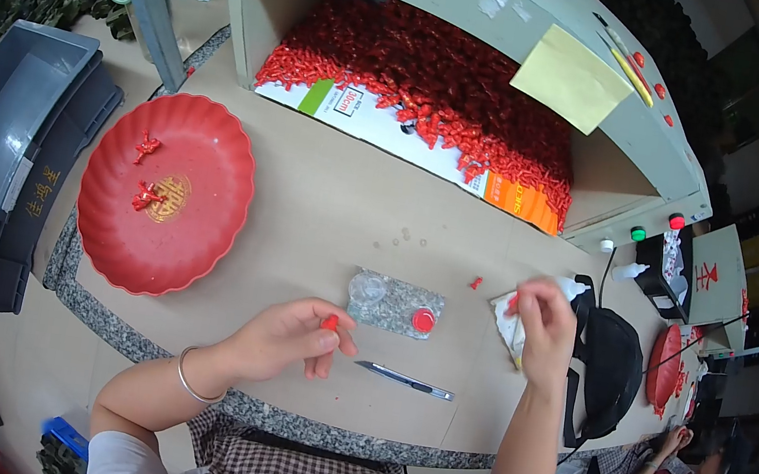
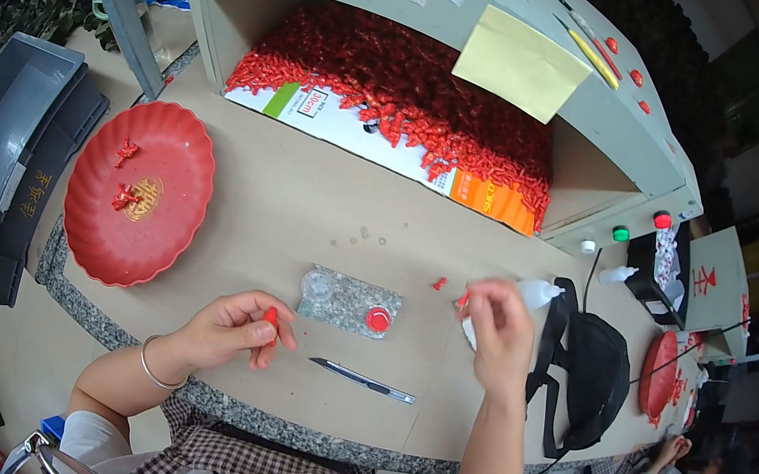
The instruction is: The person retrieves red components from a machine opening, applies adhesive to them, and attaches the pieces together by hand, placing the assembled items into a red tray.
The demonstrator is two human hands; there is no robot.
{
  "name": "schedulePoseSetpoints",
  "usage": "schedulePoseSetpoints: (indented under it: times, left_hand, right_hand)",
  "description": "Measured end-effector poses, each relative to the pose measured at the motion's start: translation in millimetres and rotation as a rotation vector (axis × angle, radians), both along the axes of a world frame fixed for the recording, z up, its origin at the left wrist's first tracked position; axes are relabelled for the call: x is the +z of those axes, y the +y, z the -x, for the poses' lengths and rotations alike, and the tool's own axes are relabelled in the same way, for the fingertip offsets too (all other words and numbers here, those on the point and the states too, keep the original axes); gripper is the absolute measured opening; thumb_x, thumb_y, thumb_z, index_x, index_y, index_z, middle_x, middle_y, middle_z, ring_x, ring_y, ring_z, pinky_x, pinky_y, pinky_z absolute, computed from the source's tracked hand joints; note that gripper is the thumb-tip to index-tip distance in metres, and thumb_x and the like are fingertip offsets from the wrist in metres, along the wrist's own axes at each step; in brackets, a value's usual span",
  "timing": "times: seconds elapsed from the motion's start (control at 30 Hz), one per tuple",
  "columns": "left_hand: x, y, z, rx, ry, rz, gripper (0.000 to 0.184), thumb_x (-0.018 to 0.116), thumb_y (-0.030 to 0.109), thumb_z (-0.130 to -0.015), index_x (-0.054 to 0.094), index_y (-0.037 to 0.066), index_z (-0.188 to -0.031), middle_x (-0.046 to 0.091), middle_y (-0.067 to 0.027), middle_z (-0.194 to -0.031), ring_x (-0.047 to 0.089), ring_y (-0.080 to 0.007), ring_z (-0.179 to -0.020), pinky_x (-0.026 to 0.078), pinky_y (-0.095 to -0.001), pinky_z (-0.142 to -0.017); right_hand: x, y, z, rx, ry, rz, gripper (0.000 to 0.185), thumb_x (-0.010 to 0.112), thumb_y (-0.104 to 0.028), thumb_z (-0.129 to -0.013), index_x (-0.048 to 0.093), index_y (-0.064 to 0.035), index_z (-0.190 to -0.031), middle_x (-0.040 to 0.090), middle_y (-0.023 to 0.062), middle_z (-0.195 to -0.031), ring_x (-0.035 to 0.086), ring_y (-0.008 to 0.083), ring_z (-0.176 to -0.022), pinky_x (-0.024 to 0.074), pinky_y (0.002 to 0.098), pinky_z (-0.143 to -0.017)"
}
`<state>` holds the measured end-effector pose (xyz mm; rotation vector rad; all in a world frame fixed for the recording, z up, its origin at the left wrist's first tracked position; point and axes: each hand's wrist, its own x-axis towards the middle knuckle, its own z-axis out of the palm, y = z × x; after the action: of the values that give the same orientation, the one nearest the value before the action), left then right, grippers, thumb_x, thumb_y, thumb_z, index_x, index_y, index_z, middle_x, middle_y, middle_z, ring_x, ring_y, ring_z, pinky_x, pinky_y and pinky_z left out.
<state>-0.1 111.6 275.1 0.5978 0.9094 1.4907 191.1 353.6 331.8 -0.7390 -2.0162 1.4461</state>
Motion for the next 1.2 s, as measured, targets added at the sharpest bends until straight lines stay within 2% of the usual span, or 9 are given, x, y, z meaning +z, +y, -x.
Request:
schedulePoseSetpoints:
  times: [0.13,0.33,0.43,0.57,0.67,0.73,0.87,1.07,1.2]
  left_hand:
    - [-2,7,-18,-0.13,0.077,-0.013,0.023,0.047,0.014,-0.093,0.048,0.004,-0.114,0.06,-0.0116,-0.098,0.059,-0.0118,-0.072,0.05,-0.0242,-0.062]
    - [17,16,-35,-0.269,-0.108,0.18,0.022,0.046,0.018,-0.094,0.05,0.003,-0.108,0.061,-0.0097,-0.099,0.06,-0.0121,-0.076,0.05,-0.024,-0.065]
    - [19,18,-39,-0.348,-0.205,0.199,0.02,0.044,0.02,-0.095,0.05,0.003,-0.104,0.061,-0.0089,-0.097,0.06,-0.0116,-0.074,0.05,-0.0238,-0.064]
    - [13,22,-41,-0.365,-0.118,0.162,0.017,0.045,0.019,-0.094,0.05,0.005,-0.102,0.061,-0.007,-0.094,0.06,-0.0106,-0.07,0.05,-0.0231,-0.062]
    - [9,18,-48,-0.16,0.199,0.061,0.014,0.051,0.015,-0.091,0.052,0.005,-0.101,0.06,-0.0065,-0.089,0.06,-0.0105,-0.067,0.051,-0.0241,-0.058]
    - [6,19,-48,-0.01,0.725,-0.078,0.013,0.056,0.012,-0.087,0.054,0.005,-0.098,0.06,-0.0073,-0.085,0.06,-0.012,-0.067,0.051,-0.025,-0.055]
    - [-1,21,-47,0.235,1.333,-0.258,0.016,0.064,0.008,-0.077,0.057,0.005,-0.092,0.059,-0.0087,-0.082,0.06,-0.0162,-0.064,0.051,-0.0261,-0.052]
    - [-4,19,-44,0.273,1.634,-0.302,0.021,0.067,0.008,-0.072,0.057,0.005,-0.09,0.059,-0.0057,-0.084,0.059,-0.0175,-0.06,0.05,-0.0253,-0.051]
    - [-8,18,-45,0.258,1.468,-0.229,0.02,0.065,0.008,-0.076,0.058,0.005,-0.095,0.059,-0.0068,-0.085,0.06,-0.0164,-0.063,0.05,-0.0242,-0.053]
  right_hand:
    - [-19,-57,-20,0.132,0.2,0.239,0.008,0.054,0.002,-0.085,0.058,0.0012,-0.091,0.055,0.0094,-0.09,0.057,0.0154,-0.076,0.0477,0.0258,-0.068]
    - [-39,-88,-2,0.313,0.219,-0.002,0.01,0.058,0.002,-0.082,0.062,0.0,-0.09,0.061,0.0134,-0.093,0.058,0.0178,-0.079,0.0481,0.0266,-0.069]
    - [-36,-91,-2,0.338,0.196,-0.409,0.011,0.06,0.001,-0.08,0.063,-0.0003,-0.091,0.062,0.014,-0.091,0.058,0.019,-0.079,0.048,0.0269,-0.07]
    - [-39,-96,-5,0.256,0.212,-0.391,0.012,0.062,0.0,-0.079,0.063,-0.0009,-0.092,0.062,0.0131,-0.094,0.057,0.0185,-0.076,0.0477,0.0267,-0.072]
    - [-40,-101,-4,0.174,0.209,-0.057,0.012,0.063,-0.001,-0.08,0.063,-0.0013,-0.092,0.061,0.0111,-0.093,0.056,0.0163,-0.076,0.048,0.0265,-0.071]
    - [-42,-101,-4,0.159,0.184,0.244,0.013,0.063,-0.003,-0.08,0.062,-0.0014,-0.092,0.06,0.0095,-0.092,0.056,0.0148,-0.077,0.0484,0.0261,-0.07]
    - [-55,-99,-5,0.28,0.045,0.114,0.016,0.065,-0.004,-0.08,0.06,-0.0002,-0.094,0.058,0.0081,-0.089,0.056,0.0128,-0.077,0.0484,0.0248,-0.068]
    - [-56,-107,-1,0.224,0.031,0.184,0.013,0.064,-0.002,-0.08,0.06,0.0007,-0.092,0.059,0.0083,-0.09,0.058,0.0128,-0.079,0.0482,0.023,-0.068]
    - [-58,-106,-2,0.244,0.019,0.212,0.015,0.062,-0.001,-0.081,0.06,0.0003,-0.096,0.059,0.0076,-0.091,0.058,0.0123,-0.08,0.0481,0.0232,-0.07]
